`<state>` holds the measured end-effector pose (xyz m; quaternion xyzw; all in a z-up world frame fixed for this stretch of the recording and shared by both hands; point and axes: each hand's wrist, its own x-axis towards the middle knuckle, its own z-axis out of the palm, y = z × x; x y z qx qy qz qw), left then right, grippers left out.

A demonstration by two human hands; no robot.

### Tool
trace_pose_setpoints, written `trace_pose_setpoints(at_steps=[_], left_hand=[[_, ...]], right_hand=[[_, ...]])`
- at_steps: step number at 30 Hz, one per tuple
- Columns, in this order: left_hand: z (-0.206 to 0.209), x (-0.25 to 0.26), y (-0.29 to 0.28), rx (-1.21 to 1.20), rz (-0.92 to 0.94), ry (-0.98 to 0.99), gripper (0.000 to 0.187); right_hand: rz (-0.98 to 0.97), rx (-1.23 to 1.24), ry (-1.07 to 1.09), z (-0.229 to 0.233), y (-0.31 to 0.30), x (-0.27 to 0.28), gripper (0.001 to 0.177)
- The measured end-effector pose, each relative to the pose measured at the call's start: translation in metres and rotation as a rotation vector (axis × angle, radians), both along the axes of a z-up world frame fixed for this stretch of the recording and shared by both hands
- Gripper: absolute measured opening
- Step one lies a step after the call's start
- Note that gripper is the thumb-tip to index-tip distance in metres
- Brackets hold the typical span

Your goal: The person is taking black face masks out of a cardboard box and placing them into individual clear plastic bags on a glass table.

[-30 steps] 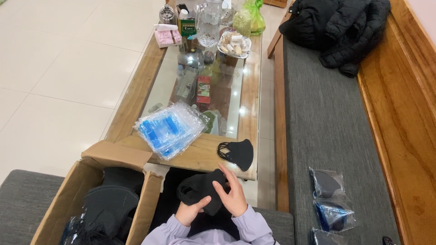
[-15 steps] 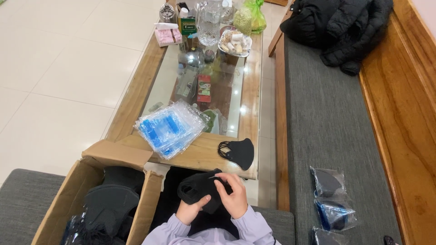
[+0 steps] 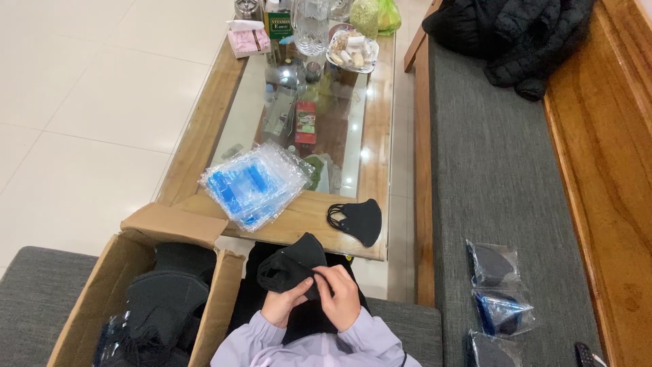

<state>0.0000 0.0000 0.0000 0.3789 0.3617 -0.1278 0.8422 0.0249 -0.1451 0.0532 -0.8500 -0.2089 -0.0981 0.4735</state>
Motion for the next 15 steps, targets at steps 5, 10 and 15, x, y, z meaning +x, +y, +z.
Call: trace_pose_setpoints(at_steps=[5,10,15], left_hand=[[0.02,0.003,0.001,0.155,-0.103,0.139,0.062],[0.011,-0.002,0.008,0.142,0.027,0.098,0.051],[0.027,-0.001,0.015,0.191,0.098,0.185,0.053]], right_hand=[[-0.127,0.065,0.272,-0.048,-0.016,0.018,0.021],[-0.265,0.352,0.533,-0.065,-0.044,0.055,0.02],[-0.601,0.641,0.72,-0.091,-0.079,0.109,0.054]])
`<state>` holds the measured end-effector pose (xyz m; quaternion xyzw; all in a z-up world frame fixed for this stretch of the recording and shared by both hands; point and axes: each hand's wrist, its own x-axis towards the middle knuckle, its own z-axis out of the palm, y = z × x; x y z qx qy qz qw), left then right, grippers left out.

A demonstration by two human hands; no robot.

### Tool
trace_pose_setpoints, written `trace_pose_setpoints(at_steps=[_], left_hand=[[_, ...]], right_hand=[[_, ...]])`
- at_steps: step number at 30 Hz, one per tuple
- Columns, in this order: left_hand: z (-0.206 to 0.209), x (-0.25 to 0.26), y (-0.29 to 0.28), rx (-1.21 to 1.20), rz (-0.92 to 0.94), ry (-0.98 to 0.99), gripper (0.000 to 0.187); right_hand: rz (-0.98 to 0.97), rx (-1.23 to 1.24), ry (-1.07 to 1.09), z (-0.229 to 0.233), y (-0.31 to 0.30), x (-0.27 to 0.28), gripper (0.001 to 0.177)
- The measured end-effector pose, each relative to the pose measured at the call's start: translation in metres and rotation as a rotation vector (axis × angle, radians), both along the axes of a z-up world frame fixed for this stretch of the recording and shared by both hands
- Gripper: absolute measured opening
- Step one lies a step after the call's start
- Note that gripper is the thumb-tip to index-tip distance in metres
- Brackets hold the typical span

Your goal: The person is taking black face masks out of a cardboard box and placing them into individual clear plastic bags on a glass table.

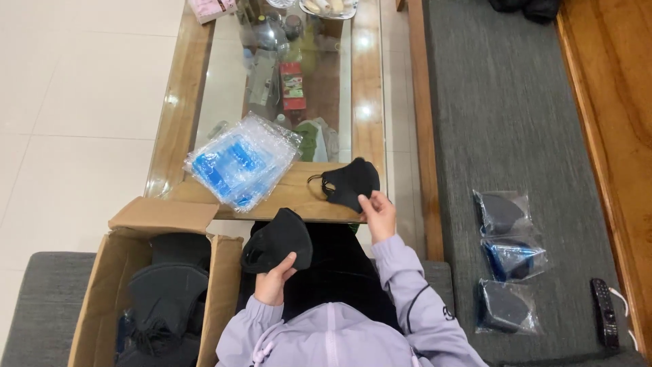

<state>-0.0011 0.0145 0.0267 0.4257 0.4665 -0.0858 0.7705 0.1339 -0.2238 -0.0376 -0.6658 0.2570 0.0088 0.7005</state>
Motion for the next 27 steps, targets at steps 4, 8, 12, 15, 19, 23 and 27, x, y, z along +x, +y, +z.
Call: trace_pose_setpoints(at_steps=[4,8,12,15,19,23,27], left_hand=[[-0.007,-0.002,0.0,0.003,0.011,-0.019,0.054],[-0.019,-0.005,0.0,-0.015,-0.023,-0.025,0.046],[-0.012,-0.004,-0.002,-0.018,-0.045,-0.014,0.046],[-0.013,-0.004,-0.002,-0.015,-0.037,0.006,0.039],[-0.013,-0.004,-0.003,-0.04,-0.012,-0.001,0.048],[-0.01,-0.001,-0.001,-0.055,0.003,0.001,0.047],[0.012,0.001,-0.004,-0.079,-0.027,0.042,0.053]], right_hand=[[-0.047,-0.007,0.081,-0.033,-0.019,0.019,0.047],[-0.028,-0.103,0.098,-0.029,-0.02,0.022,0.047],[0.012,-0.229,0.125,-0.023,-0.02,0.022,0.037],[0.054,-0.322,0.121,-0.012,-0.016,0.02,0.036],[0.082,-0.608,0.092,-0.02,-0.021,0.018,0.042],[0.222,-0.972,-0.045,0.011,-0.01,0.007,0.054],[0.538,-1.301,-0.298,0.003,-0.003,0.002,0.06]])
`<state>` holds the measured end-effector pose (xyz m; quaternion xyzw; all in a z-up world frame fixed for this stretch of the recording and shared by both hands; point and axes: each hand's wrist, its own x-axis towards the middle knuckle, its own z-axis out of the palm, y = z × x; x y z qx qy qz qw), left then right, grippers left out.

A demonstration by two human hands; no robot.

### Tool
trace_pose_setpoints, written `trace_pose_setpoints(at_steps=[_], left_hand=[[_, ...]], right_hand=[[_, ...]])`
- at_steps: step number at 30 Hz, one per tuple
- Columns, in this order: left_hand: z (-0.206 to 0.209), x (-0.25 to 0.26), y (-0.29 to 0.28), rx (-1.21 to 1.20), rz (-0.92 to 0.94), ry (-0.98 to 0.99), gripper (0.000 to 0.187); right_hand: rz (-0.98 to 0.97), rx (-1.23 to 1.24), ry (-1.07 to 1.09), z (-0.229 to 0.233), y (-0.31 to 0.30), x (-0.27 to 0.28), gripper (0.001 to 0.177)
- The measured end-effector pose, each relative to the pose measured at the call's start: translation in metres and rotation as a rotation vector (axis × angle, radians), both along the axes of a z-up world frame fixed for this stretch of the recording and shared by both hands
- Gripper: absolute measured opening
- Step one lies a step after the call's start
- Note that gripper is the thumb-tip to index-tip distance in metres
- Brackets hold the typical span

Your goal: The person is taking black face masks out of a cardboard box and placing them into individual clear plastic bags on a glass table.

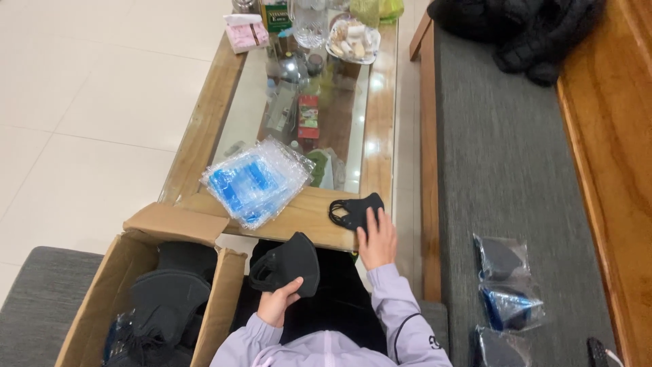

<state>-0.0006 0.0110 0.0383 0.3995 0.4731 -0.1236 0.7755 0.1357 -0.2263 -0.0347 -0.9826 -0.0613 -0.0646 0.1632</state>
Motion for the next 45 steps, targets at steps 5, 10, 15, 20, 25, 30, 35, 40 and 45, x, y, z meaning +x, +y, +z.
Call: trace_pose_setpoints(at_steps=[5,10,15,20,25,30,35,40,45], left_hand=[[-0.014,-0.003,-0.002,0.0,0.011,0.008,0.049],[-0.017,0.0,-0.001,-0.005,-0.015,0.017,0.047],[-0.025,0.004,-0.005,-0.033,-0.057,0.029,0.047],[-0.03,0.003,-0.008,-0.047,-0.073,0.007,0.047],[-0.028,0.002,-0.004,-0.053,-0.071,-0.003,0.047],[-0.021,0.004,-0.003,-0.107,-0.125,0.013,0.057],[-0.004,0.008,-0.006,-0.148,-0.182,0.017,0.063],[-0.005,-0.005,-0.012,-0.121,-0.194,-0.111,0.059],[-0.031,-0.005,-0.014,-0.104,-0.213,-0.163,0.056]], right_hand=[[0.036,-0.072,0.128,-0.01,0.004,-0.012,0.06],[0.012,-0.08,0.169,-0.015,0.003,-0.012,0.06],[0.007,-0.111,0.117,-0.022,0.001,-0.013,0.06],[-0.014,-0.059,0.192,-0.01,0.002,-0.011,0.059],[-0.013,0.038,0.113,0.013,0.005,-0.013,0.059],[0.234,0.627,0.198,0.066,0.036,-0.034,0.057],[0.21,1.0,0.505,0.078,0.061,-0.064,0.065],[0.153,1.014,0.476,0.062,0.057,-0.074,0.059],[0.105,0.926,0.519,0.094,0.059,-0.07,0.061]])
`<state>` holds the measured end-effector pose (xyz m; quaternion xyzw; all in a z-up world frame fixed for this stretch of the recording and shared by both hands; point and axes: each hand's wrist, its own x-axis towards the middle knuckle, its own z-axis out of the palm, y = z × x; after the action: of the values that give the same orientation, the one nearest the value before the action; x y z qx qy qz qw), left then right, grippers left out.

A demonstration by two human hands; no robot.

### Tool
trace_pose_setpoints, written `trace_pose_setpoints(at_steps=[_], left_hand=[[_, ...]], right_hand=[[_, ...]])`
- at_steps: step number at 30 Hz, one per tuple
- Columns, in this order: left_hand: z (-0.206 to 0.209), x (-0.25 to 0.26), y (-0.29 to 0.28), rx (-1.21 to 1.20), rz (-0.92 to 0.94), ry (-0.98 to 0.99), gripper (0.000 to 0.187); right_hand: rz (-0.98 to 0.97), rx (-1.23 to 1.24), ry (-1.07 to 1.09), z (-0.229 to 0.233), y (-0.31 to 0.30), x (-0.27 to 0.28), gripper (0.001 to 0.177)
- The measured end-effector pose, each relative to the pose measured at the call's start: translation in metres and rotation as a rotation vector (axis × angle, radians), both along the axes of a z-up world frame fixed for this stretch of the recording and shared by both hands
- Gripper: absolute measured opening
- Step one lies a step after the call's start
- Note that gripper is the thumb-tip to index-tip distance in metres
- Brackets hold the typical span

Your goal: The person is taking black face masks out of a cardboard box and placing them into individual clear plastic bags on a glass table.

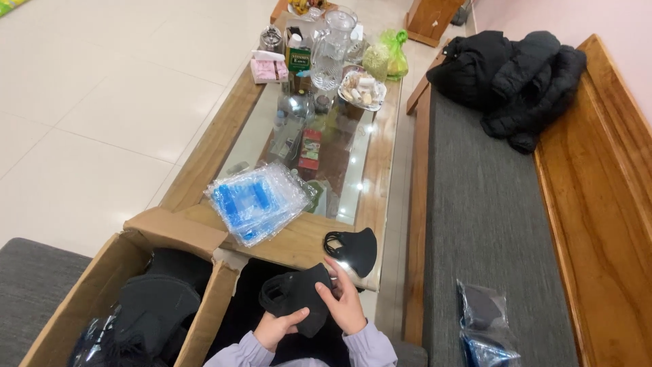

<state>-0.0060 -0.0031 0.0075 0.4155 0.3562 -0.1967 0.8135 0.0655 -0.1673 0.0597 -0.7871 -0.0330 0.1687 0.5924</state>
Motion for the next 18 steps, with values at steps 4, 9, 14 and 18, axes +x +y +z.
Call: trace_pose_setpoints(at_steps=[4,9,14,18], left_hand=[[-0.021,-0.003,-0.001,0.154,-0.13,0.043,0.065],[-0.044,-0.004,0.0,0.214,-0.201,0.051,0.052],[-0.047,-0.003,-0.001,0.077,0.013,-0.024,0.049],[-0.013,0.005,0.007,0.141,0.057,0.002,0.048]], right_hand=[[0.019,-0.086,-0.156,-0.006,-0.003,0.0,0.041],[-0.085,-0.194,-0.477,0.011,0.009,-0.003,0.006],[-0.069,-0.094,-0.479,-0.002,0.012,-0.01,0.007],[-0.033,-0.125,-0.316,-0.027,0.008,-0.023,0.028]])
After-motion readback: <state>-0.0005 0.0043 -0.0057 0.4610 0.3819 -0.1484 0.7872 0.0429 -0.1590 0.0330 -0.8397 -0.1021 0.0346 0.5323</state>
